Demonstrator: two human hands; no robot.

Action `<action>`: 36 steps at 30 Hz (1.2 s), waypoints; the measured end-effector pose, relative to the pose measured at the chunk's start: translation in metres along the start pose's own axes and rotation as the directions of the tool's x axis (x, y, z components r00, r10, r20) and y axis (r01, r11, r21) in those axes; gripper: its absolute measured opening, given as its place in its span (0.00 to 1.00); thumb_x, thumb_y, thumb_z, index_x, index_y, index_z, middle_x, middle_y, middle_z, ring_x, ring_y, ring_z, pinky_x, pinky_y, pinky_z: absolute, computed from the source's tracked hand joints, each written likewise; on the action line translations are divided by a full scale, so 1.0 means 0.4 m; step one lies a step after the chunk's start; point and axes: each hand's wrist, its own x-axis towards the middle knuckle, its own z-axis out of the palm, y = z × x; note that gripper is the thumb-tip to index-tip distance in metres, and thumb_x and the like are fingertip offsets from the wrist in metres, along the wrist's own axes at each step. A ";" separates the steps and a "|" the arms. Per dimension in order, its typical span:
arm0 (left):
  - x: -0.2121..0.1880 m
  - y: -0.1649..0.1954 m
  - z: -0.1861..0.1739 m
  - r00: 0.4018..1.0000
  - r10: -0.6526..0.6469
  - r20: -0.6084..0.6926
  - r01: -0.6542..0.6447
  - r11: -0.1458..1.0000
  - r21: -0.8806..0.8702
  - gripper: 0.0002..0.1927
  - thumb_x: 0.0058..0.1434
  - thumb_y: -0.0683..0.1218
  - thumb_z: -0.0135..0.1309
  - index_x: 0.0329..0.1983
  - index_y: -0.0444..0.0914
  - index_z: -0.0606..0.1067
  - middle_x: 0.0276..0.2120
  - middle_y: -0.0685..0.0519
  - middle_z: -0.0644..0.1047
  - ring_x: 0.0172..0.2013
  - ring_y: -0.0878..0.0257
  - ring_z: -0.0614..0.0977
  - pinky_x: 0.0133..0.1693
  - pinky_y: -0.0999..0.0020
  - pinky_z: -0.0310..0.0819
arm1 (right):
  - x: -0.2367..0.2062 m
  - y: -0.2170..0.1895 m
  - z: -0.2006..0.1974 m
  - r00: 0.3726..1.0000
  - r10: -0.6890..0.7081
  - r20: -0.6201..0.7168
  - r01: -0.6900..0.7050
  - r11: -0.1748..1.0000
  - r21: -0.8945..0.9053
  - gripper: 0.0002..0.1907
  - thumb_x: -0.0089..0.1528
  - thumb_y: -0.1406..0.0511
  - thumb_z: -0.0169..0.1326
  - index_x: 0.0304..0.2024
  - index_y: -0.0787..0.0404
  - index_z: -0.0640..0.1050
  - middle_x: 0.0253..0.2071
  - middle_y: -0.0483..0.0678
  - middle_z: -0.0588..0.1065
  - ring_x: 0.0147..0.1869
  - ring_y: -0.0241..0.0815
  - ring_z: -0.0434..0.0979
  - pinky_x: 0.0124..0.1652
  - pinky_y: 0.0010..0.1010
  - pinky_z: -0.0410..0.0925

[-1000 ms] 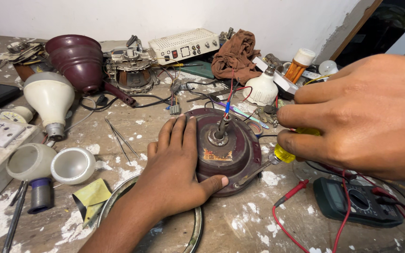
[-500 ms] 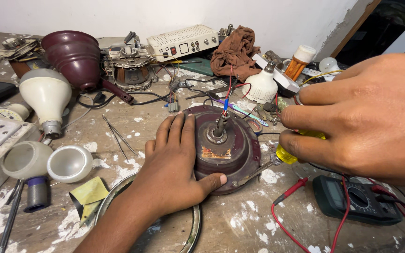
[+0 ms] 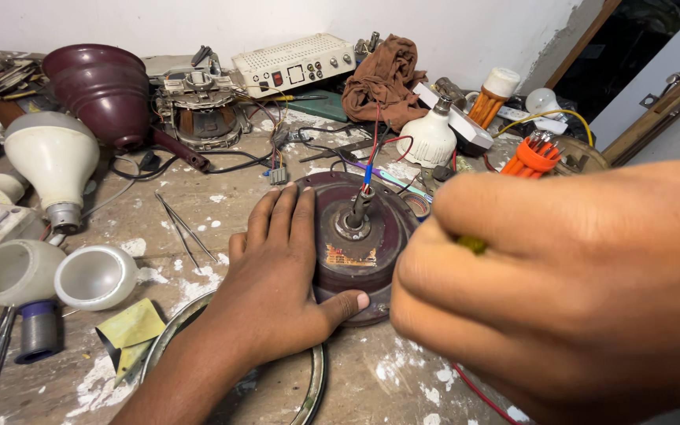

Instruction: The person works on a ceiling fan motor housing on a cluttered workbench. They handle the fan base, connect wires to its central shaft, and use a screwdriver to loosen and remove screws around the housing, repositioning the fan repeatedly to reach different screws.

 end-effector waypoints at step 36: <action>-0.002 -0.013 0.020 0.999 0.033 -0.036 -0.032 0.999 0.025 0.67 0.43 0.68 0.67 0.71 0.23 0.48 0.72 0.28 0.50 0.73 0.35 0.45 0.64 0.36 0.43 | -0.094 -0.010 0.056 0.996 0.050 -0.073 -0.045 0.996 0.071 0.14 0.56 0.63 0.59 0.41 0.65 0.78 0.32 0.48 0.72 0.34 0.46 0.75 0.31 0.40 0.67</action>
